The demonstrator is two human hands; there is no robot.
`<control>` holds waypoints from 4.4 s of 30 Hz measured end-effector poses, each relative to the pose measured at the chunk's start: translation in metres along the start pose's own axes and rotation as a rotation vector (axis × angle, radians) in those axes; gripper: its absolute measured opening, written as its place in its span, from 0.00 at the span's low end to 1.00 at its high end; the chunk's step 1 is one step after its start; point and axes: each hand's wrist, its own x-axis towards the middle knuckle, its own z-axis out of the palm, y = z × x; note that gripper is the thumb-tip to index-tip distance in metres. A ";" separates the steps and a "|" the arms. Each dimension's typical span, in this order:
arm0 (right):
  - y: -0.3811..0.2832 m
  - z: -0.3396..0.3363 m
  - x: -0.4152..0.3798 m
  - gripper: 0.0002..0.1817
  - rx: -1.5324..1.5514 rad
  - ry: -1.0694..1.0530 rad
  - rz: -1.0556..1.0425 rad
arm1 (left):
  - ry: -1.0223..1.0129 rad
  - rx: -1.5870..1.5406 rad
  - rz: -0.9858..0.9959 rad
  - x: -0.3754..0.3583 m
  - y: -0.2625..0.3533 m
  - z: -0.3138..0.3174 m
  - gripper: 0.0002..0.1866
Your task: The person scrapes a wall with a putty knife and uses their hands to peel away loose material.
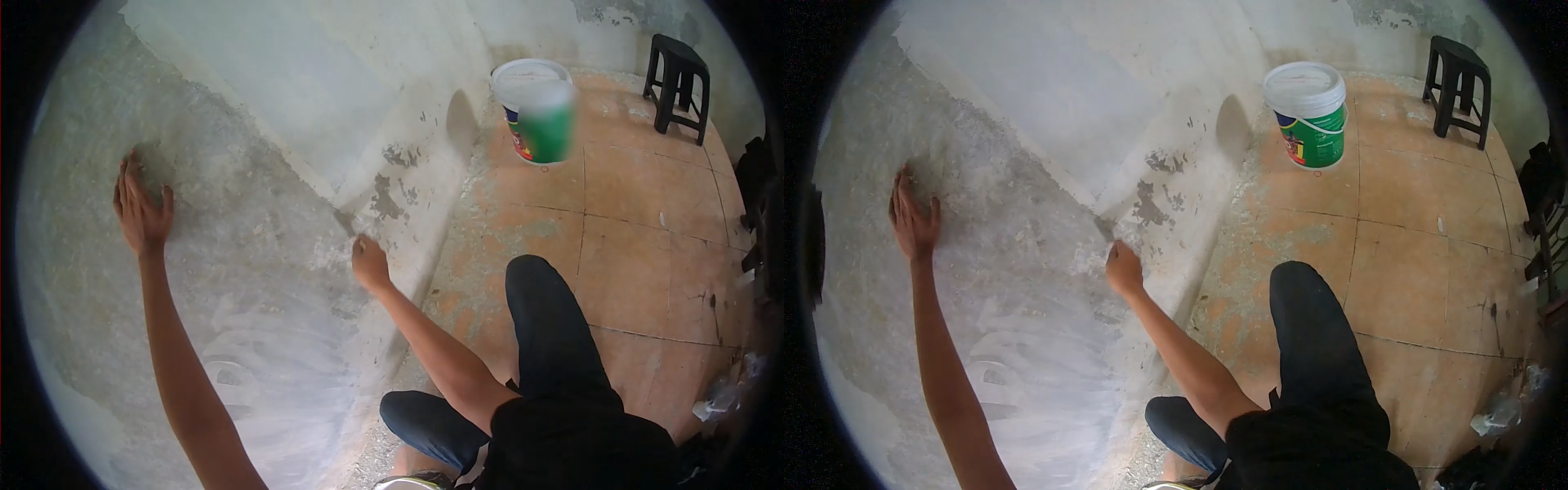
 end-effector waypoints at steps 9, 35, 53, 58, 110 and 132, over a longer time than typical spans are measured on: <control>0.015 0.000 0.007 0.13 -0.006 -0.021 0.076 | -0.011 0.009 -0.006 -0.005 -0.001 0.004 0.33; -0.003 -0.008 0.001 0.14 -0.066 -0.131 -0.052 | -0.145 0.052 -0.078 -0.009 0.018 -0.009 0.33; -0.017 -0.004 0.031 0.14 -0.047 -0.148 -0.093 | -0.142 0.062 -0.106 -0.011 0.022 -0.013 0.34; -0.026 -0.022 0.047 0.13 -0.013 -0.231 0.031 | -0.140 0.041 -0.086 -0.011 0.021 -0.009 0.35; -0.086 -0.005 0.052 0.14 -0.124 -0.184 -0.190 | -0.157 0.036 -0.072 -0.008 0.017 -0.004 0.38; -0.089 0.068 0.059 0.20 -0.068 -0.084 -0.020 | -0.024 0.048 0.080 -0.019 -0.020 0.047 0.33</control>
